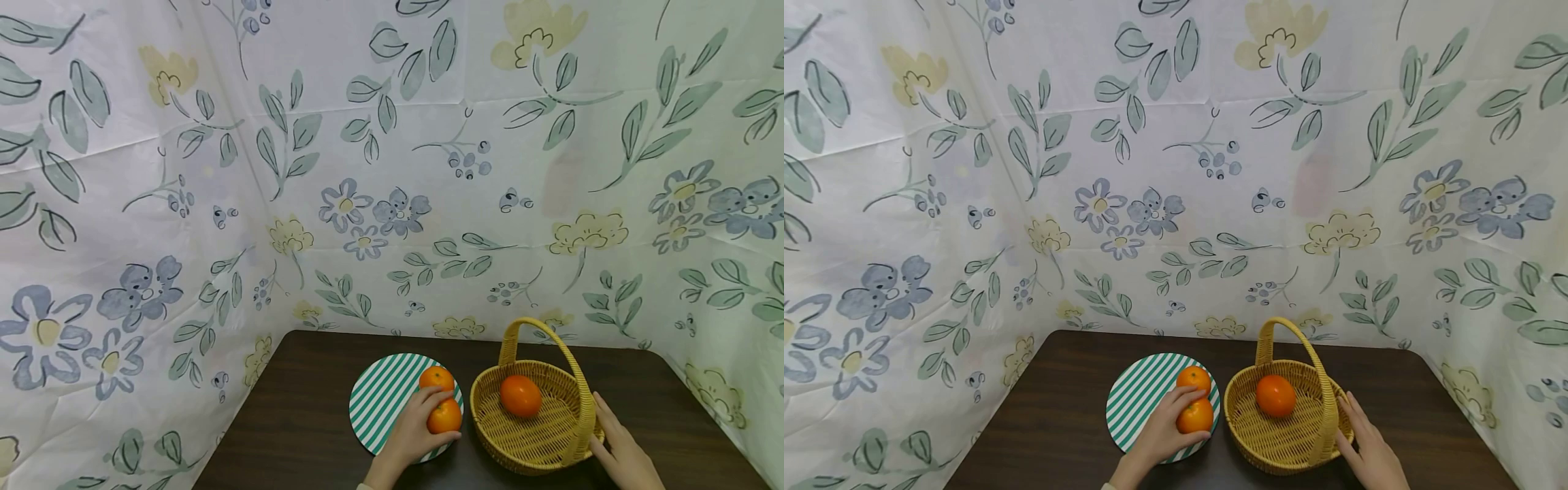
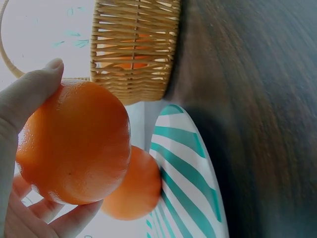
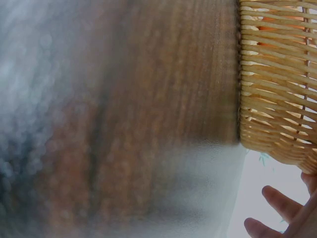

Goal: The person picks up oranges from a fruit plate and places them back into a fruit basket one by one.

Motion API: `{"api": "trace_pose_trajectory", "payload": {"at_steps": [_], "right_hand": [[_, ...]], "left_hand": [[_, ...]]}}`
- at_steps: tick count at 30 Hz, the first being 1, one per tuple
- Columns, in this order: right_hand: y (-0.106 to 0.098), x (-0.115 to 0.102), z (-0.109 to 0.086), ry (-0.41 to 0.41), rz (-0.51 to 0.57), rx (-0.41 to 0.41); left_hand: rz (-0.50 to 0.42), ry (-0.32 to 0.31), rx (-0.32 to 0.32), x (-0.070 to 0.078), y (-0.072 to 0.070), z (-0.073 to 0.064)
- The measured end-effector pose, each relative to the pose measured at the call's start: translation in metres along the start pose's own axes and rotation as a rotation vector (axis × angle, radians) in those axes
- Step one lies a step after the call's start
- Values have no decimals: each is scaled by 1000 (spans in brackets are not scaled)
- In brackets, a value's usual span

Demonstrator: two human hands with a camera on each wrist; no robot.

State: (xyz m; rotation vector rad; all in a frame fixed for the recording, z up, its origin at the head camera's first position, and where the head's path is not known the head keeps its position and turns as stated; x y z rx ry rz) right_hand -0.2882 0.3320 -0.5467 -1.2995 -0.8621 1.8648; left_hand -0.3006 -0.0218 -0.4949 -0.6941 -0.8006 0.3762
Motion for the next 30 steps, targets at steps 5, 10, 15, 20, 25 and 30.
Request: {"api": "trace_pose_trajectory", "payload": {"at_steps": [5, 10, 15, 20, 25, 30], "right_hand": [[0, 0, 1, 18, 3, -24], [1, 0, 1, 38, 10, -54], [0, -1, 0, 37, 16, -57], [1, 0, 1, 34, 19, -61], [4, 2, 1, 11, 22, -64], [4, 4, 2, 19, 26, -74]], "left_hand": [[1, -13, -17, 2, 1, 4], [0, -19, -15, 4, 1, 6], [-9, -25, -19, 6, 2, 11], [-13, -26, -32, 9, 2, 15], [-29, -8, -24, 12, 1, 18], [-24, -9, -22, 15, 1, 22]]}}
Point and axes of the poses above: each hand's wrist, its own z-axis towards the middle knuckle, its own y-axis out of the palm, x = y × z, the point moved 8 cm from there along z, towards the middle knuckle, and after that the axes turned 2 degrees about y, right-handed, at the moved point
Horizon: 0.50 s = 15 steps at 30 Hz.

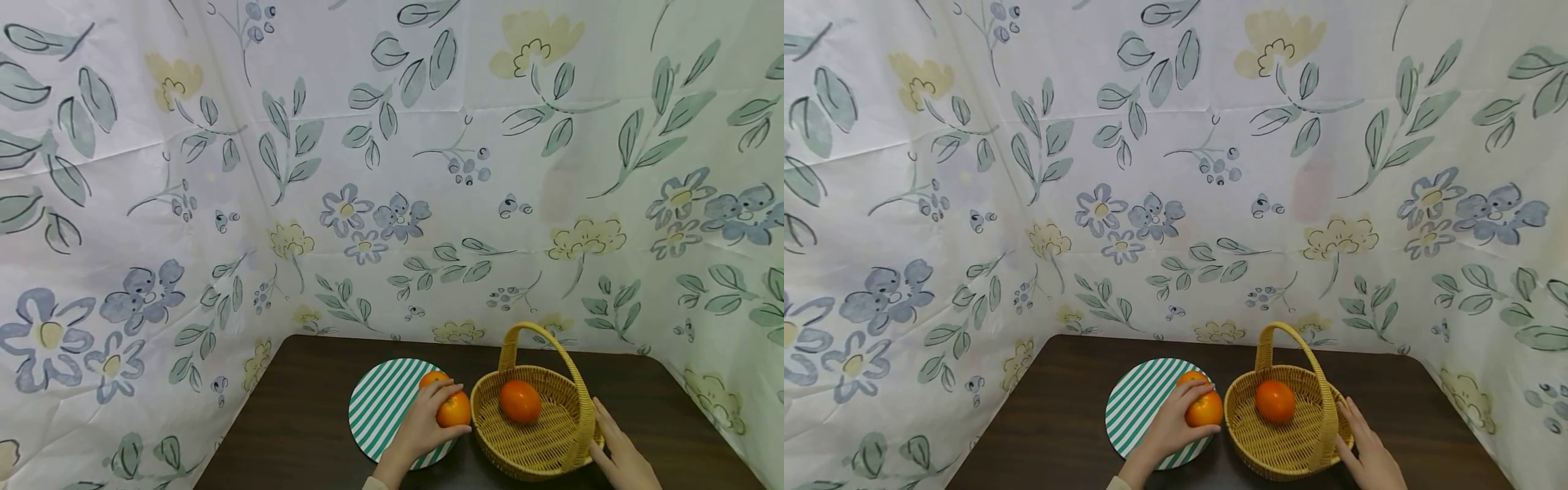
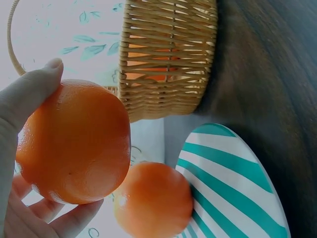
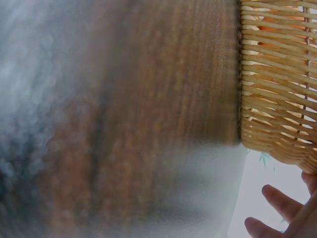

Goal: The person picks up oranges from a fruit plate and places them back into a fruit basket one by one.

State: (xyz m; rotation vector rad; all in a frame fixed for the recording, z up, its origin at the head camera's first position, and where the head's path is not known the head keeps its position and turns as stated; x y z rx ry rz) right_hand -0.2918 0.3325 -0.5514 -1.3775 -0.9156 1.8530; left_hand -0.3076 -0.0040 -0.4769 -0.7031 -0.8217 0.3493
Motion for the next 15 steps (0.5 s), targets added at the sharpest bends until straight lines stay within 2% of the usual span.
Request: {"api": "trace_pose_trajectory", "payload": {"at_steps": [8, 15], "right_hand": [[0, -1, -1, 3, -6, 1], [-1, -2, -1, -6, -10, 12]], "left_hand": [[33, -12, -17, 8, 2, 6], [53, 21, -14, 15, 4, 12]]}}
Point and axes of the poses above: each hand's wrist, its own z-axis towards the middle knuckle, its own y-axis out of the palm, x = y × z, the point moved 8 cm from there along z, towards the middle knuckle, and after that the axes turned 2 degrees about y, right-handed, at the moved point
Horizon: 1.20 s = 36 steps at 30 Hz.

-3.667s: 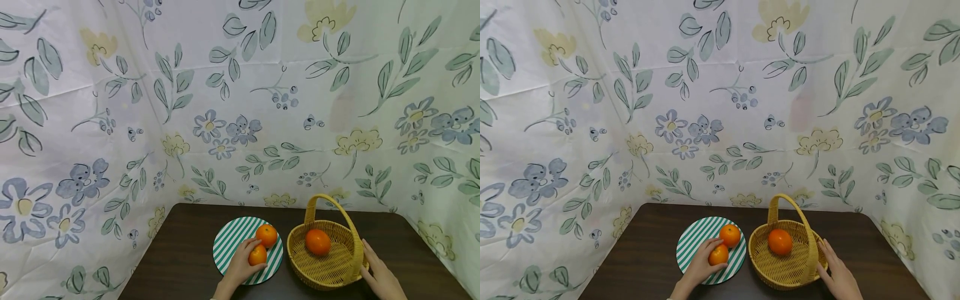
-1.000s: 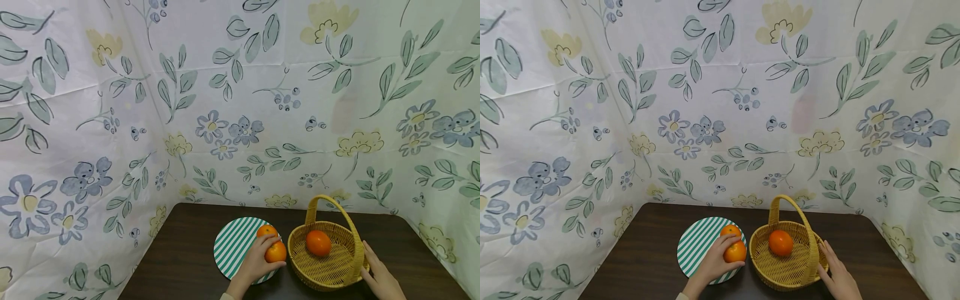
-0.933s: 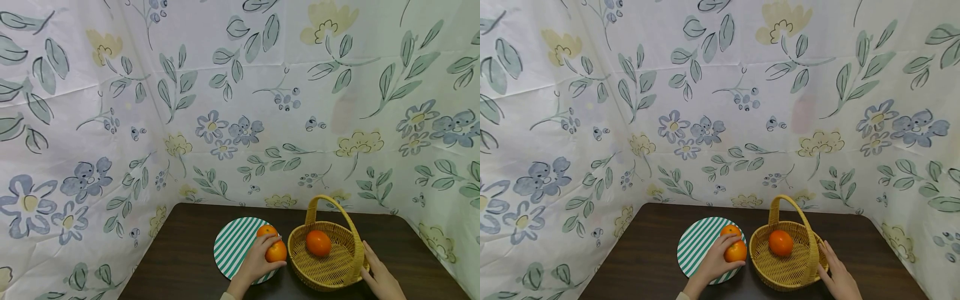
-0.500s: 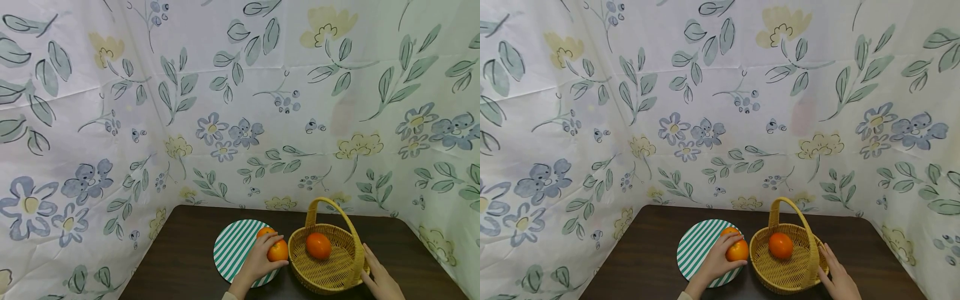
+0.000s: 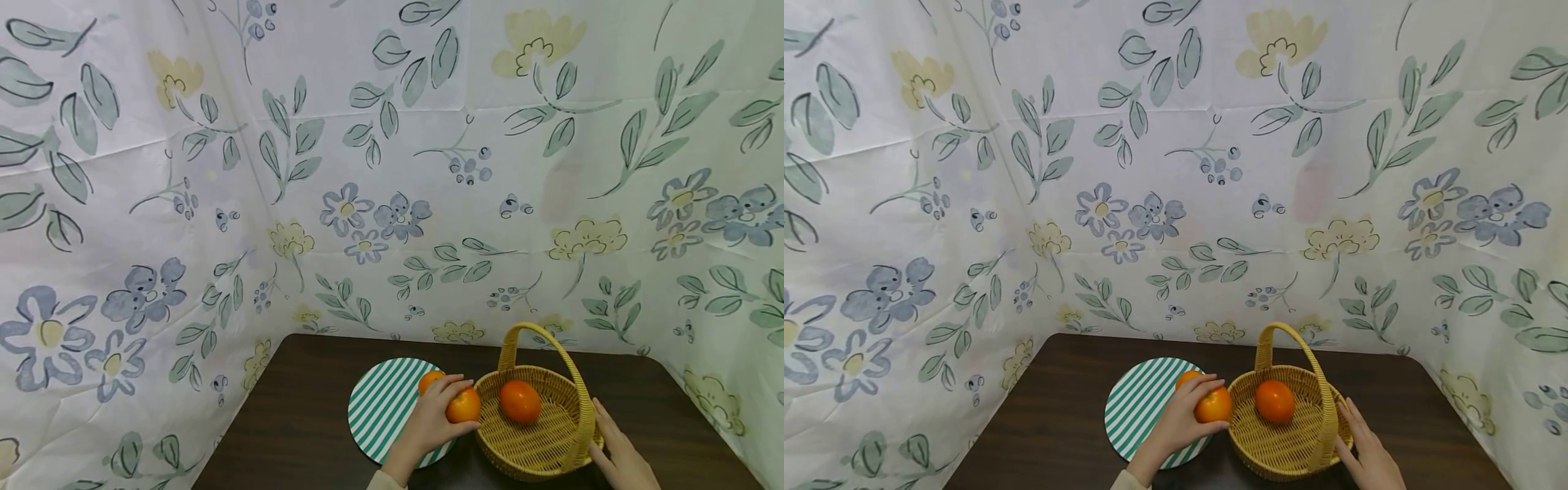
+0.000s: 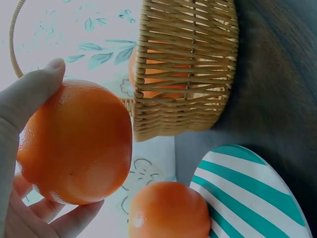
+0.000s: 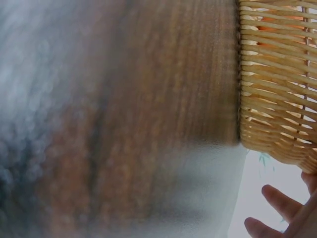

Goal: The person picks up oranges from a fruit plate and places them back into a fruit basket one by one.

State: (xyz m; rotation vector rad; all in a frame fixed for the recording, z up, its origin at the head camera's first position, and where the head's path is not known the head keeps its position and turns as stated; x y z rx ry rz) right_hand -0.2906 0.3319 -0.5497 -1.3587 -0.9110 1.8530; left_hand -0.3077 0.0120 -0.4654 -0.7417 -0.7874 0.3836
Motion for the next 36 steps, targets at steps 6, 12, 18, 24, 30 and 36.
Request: {"api": "trace_pose_trajectory", "payload": {"at_steps": [6, 12, 18, 24, 30, 36], "right_hand": [[0, 1, 0, 12, -7, 1], [0, 1, 1, 21, -8, 3], [-1, -1, -1, 0, -12, 27], [0, -2, -1, 17, 3, 2], [0, -2, -1, 9, 5, 10], [0, -2, 0, 23, 8, -13]], "left_hand": [[-7, 33, 9, 7, 1, 7], [14, 30, -24, 14, 5, 10], [47, 56, -31, 18, 11, 13], [66, 92, -39, 25, 20, 16], [66, 118, -45, 33, 27, 20], [70, 113, -58, 36, 34, 22]]}}
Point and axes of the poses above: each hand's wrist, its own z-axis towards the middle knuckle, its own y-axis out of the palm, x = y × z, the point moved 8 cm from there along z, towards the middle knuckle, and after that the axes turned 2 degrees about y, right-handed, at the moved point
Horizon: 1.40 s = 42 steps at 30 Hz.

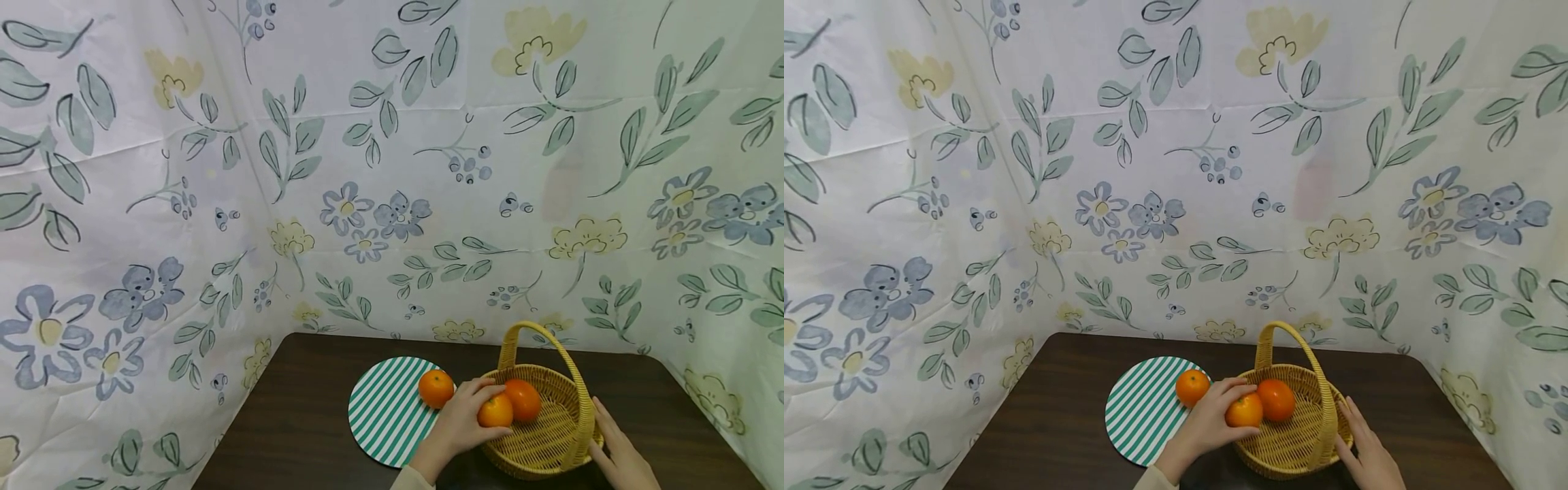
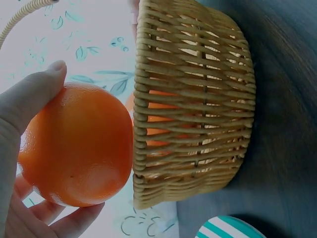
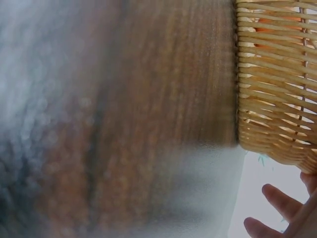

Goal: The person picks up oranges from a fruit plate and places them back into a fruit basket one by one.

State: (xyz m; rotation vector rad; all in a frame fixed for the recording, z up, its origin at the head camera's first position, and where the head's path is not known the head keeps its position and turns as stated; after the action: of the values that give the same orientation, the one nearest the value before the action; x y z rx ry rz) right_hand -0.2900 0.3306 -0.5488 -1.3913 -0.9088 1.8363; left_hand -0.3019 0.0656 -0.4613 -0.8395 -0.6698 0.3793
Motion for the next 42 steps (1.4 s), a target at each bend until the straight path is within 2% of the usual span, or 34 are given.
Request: {"api": "trace_pose_trajectory", "payload": {"at_steps": [9, 21, 42], "right_hand": [[-1, 0, -1, -8, -13, 13], [3, 4, -2, 40, -19, -26], [1, 3, -1, 40, -10, -3]], "left_hand": [[-36, -1, -17, 7, 4, 6], [-78, 5, -62, 13, 21, 11], [-52, 5, -123, 23, 44, 21]]}}
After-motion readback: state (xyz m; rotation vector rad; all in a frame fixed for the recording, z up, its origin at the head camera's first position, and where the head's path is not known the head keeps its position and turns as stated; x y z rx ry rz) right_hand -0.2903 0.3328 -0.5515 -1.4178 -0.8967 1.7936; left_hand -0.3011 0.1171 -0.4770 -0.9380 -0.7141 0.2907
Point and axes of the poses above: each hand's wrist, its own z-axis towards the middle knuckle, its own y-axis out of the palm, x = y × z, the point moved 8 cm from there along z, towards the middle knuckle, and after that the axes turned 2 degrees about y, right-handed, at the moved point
